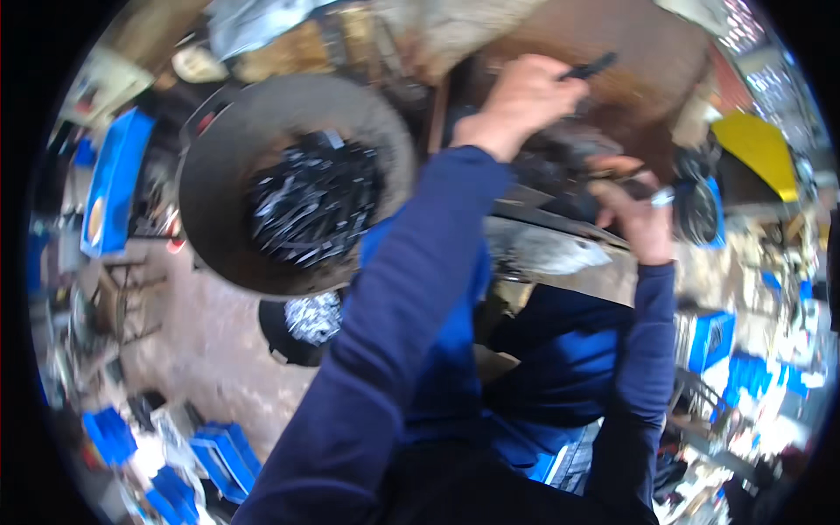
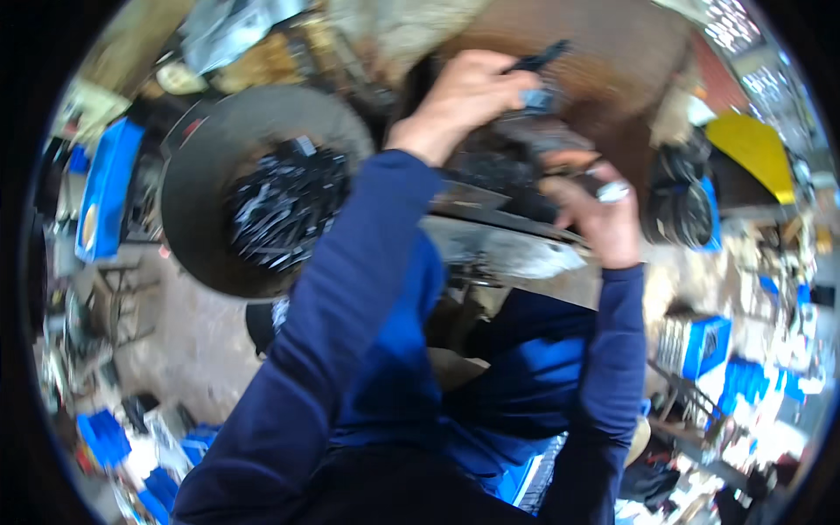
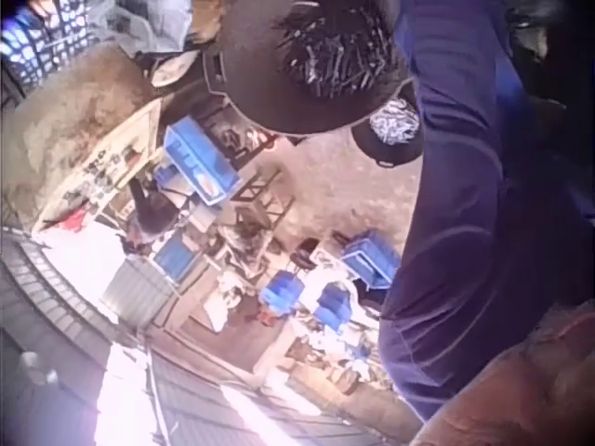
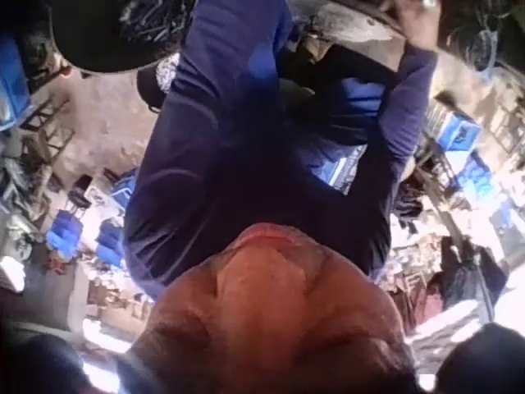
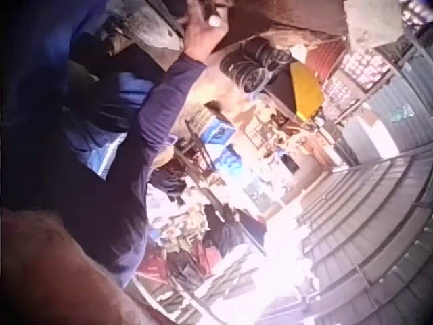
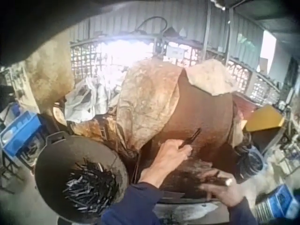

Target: Assembling small metal components using a manual fixture on a factory assembly line.

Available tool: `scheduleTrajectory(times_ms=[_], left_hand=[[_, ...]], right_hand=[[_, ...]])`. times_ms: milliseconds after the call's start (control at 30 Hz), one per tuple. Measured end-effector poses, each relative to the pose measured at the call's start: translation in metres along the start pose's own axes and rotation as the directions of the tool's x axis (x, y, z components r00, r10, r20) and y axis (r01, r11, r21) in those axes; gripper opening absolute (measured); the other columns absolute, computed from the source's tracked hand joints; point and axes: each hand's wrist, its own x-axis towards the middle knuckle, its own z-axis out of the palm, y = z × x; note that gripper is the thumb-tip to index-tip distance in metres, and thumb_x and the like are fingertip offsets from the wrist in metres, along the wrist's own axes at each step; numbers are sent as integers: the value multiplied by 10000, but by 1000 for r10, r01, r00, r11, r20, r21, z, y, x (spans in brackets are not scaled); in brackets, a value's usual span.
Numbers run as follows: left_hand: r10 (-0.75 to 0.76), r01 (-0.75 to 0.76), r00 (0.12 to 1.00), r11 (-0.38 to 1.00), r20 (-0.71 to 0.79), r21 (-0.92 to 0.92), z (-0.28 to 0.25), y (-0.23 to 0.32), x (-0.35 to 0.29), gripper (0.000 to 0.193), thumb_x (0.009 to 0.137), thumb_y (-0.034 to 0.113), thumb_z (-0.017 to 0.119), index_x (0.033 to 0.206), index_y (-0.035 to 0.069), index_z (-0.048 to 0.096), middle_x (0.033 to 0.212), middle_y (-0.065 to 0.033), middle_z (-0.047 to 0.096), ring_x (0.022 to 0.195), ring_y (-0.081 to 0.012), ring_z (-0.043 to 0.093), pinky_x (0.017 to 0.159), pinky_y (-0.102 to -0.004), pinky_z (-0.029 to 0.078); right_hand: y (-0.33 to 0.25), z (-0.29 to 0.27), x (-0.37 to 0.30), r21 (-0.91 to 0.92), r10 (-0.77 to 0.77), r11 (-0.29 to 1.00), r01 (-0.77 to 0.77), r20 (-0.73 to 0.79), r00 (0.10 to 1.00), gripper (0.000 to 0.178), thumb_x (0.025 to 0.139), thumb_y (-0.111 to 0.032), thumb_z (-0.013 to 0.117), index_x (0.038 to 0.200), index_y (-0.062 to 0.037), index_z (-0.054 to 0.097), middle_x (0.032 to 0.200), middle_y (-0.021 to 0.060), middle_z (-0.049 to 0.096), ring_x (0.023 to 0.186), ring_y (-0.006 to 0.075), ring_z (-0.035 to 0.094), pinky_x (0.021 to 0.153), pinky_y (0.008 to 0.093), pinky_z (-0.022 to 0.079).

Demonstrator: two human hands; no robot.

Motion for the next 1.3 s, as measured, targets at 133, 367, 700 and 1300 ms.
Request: scheduleTrajectory(times_ms=[133, 367, 700, 1300], left_hand=[[4, -52, 990, 938, 139, 343, -3, -3, -3, 275, 900, 276, 666, 849, 9, 708, 635, -30, 568, 632, -111, 499, 588, -311, 393], [-38, -70, 986, 786, 162, 614, -4, -18, -7, 242, 913, 239, 653, 895, 5, 712, 583, -42, 462, 581, -142, 444, 558, -340, 361], [-413, 246, 866, 843, 282, 478, -9, -26, -5, 150, 917, 160, 667, 1018, 89, 750, 586, 70, 439, 506, -54, 326, 471, -258, 276], [-304, 277, 942, 943, 139, 182, 10, -15, 2, 171, 935, 180, 633, 959, 30, 711, 750, -29, 676, 516, -54, 442, 474, -244, 329]], right_hand=[[25, 2, -30, -316, -354, 868, 384, 152, 923, 329, 761, 77, 700, 1064, -41, 649, 1140, 90, 676, 871, 192, 675, 685, 288, 544], [32, 5, -49, -376, -218, 857, 351, 352, 910, 413, 671, 124, 650, 1052, -37, 643, 1180, 116, 642, 1090, 312, 627, 913, 364, 513], [25, -6, -26, -81, 38, 997, -7, 391, 919, 287, 793, 50, 590, 1068, -14, 644, 1088, 85, 656, 903, 207, 661, 683, 302, 562], [31, 1, 17, 652, 329, 751, -103, -234, 915, 265, 967, -167, 617, 1154, 19, 593, 984, 117, 676, 559, 47, 465, 515, 261, 506]])
